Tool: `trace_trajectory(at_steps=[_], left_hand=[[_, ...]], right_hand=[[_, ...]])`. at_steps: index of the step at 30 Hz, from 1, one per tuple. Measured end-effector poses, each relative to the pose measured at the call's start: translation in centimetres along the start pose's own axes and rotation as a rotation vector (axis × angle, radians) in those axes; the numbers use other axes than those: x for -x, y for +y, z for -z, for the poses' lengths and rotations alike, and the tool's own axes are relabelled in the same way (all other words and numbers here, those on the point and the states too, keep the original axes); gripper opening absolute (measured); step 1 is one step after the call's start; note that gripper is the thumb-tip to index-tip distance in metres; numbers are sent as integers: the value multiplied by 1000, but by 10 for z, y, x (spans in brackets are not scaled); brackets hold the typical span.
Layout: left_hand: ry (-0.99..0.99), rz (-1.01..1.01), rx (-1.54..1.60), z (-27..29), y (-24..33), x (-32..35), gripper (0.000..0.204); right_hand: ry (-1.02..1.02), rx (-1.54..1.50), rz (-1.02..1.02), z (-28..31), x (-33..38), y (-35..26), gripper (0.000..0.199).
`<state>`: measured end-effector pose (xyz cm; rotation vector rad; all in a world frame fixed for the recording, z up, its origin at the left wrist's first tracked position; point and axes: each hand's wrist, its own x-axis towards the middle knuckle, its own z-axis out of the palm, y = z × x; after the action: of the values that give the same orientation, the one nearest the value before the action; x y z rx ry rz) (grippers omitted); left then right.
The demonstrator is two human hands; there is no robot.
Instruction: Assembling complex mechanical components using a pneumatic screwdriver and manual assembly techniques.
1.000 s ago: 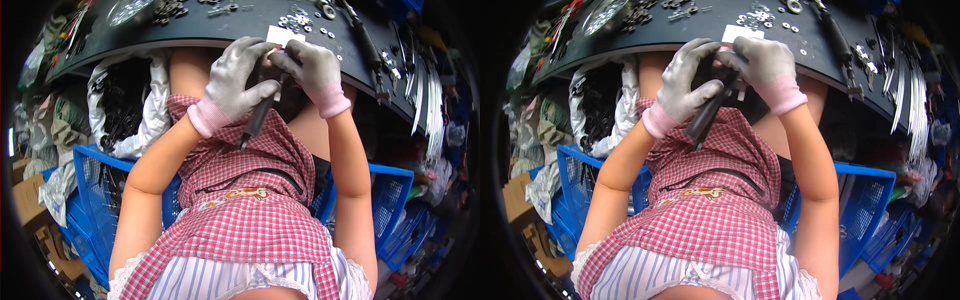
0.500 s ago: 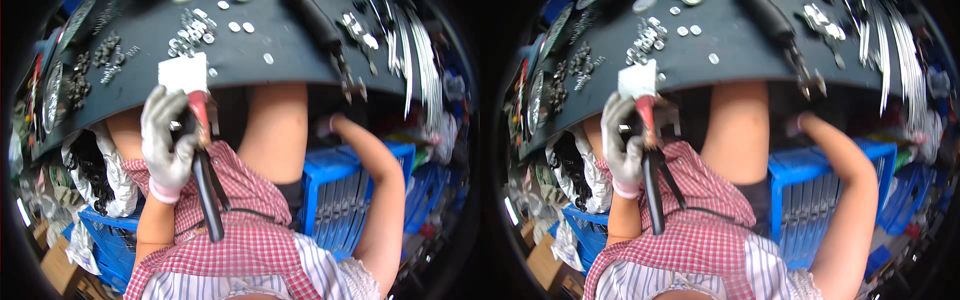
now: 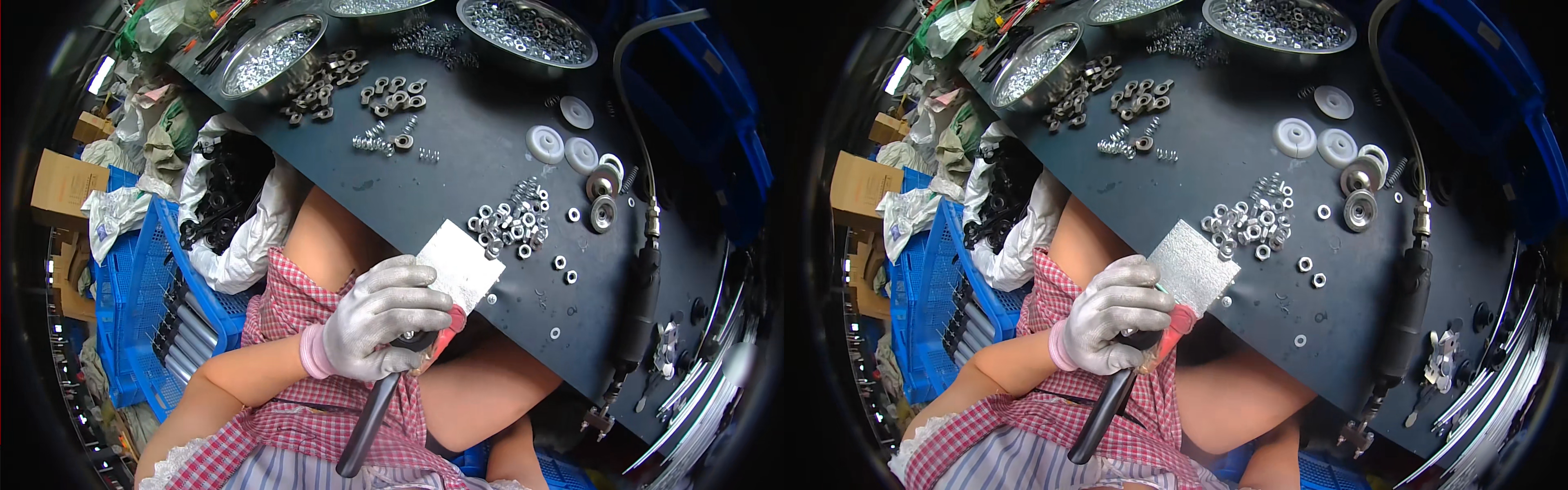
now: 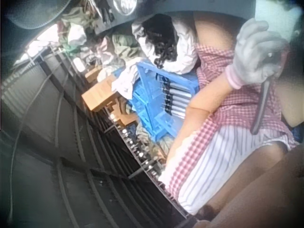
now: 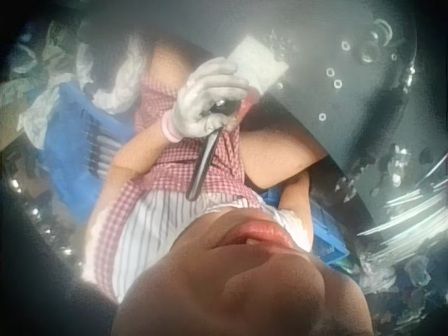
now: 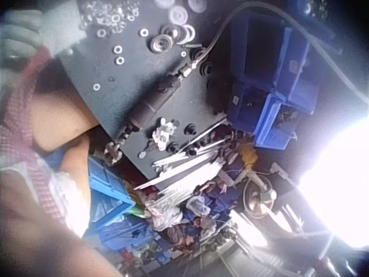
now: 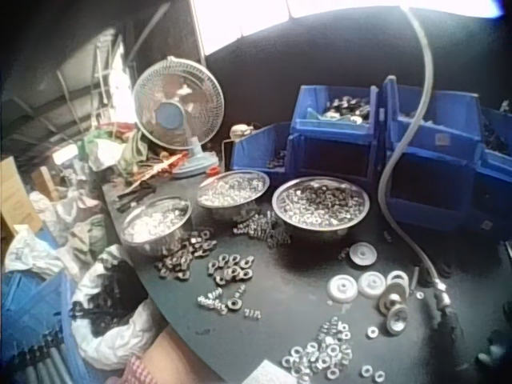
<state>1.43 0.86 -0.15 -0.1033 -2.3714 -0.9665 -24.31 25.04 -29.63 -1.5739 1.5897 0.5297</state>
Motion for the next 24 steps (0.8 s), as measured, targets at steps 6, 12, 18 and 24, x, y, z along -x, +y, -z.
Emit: trace_trajectory(at_steps=[6,12,18,24], left_hand=[[8,18,57,-2,1,0,40],[13,7,-38,9,11,-9,35],[125,118,-240,60,-72,-149,35],[-366,463,-834,53,-152,-222,42]], right_hand=[[5,-188,-85,-41,23,-27,49],[26,-383,-271,-56,87,-69,49],[77,-608,-519,-70,176,-127,50],[331,-457,-1036,37,266,-220,42]])
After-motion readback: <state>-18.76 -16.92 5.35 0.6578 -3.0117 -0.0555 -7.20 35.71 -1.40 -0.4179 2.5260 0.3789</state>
